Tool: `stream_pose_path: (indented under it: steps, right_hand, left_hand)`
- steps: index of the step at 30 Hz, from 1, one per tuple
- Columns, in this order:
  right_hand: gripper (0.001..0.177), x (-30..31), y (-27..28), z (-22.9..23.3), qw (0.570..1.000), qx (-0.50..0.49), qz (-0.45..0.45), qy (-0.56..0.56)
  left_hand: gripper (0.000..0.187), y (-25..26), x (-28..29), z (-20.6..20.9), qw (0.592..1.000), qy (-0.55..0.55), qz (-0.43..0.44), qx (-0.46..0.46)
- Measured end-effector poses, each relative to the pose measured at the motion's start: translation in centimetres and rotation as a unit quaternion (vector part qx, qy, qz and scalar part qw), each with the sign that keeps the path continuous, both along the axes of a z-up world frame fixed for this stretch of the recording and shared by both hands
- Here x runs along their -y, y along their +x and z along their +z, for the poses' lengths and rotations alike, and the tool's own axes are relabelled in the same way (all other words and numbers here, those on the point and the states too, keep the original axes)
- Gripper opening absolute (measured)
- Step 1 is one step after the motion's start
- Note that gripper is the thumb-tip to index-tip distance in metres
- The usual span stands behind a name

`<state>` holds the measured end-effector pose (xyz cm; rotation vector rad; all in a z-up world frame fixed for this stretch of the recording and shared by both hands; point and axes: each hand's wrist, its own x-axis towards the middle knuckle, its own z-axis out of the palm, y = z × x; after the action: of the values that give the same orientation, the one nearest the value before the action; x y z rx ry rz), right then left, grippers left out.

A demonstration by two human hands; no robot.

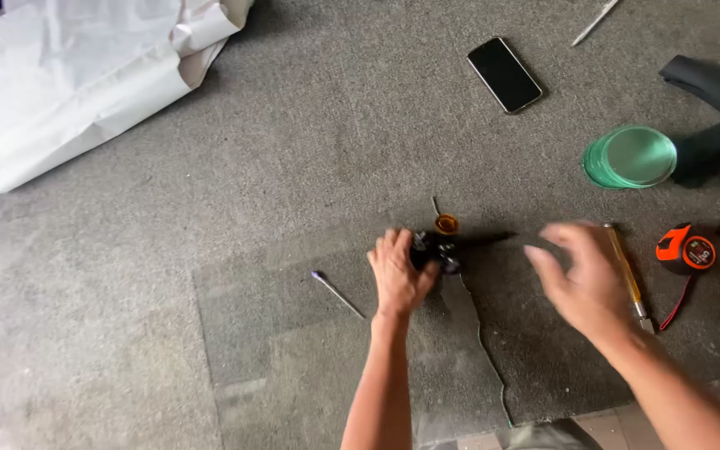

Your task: Cutting a circle out of a glass pane using a circle cutter and manual glass cutter

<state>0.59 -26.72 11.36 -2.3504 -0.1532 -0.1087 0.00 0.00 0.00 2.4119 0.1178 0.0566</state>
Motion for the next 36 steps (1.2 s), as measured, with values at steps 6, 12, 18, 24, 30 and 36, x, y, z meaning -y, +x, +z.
stream_pose_path:
  steps: [6,12,18,24,30,36]
  right_hand:
    - [0.063,16.0,-6.9,-13.0,0.927,0.050,-0.151,-0.339]
    - [0.018,15.7,-5.3,-14.3,0.940,-0.018,-0.138,-0.311]
    - [0.022,4.1,-3.0,-8.8,0.967,0.009,0.057,-0.247]
    - [0.011,-4.2,1.5,-10.2,0.966,0.017,0.160,-0.204]
    - [0.006,-5.0,1.8,-10.2,0.974,-0.024,0.140,-0.174]
    - [0.014,-6.0,1.7,-8.7,0.961,-0.020,0.131,-0.244]
  left_hand:
    - [0.028,-8.8,3.5,7.5,0.971,-0.231,0.006,0.056]
    - [0.037,-14.0,1.8,6.2,0.806,-0.557,0.198,-0.039]
    - [0.035,-17.2,-6.8,1.3,0.674,-0.652,0.323,0.124]
    - [0.026,-19.1,-11.8,-0.8,0.637,-0.684,0.329,0.133]
    - [0.028,-19.0,-11.4,0.6,0.615,-0.706,0.331,0.115]
    - [0.033,-20.6,-12.7,-2.2,0.574,-0.752,0.295,0.135]
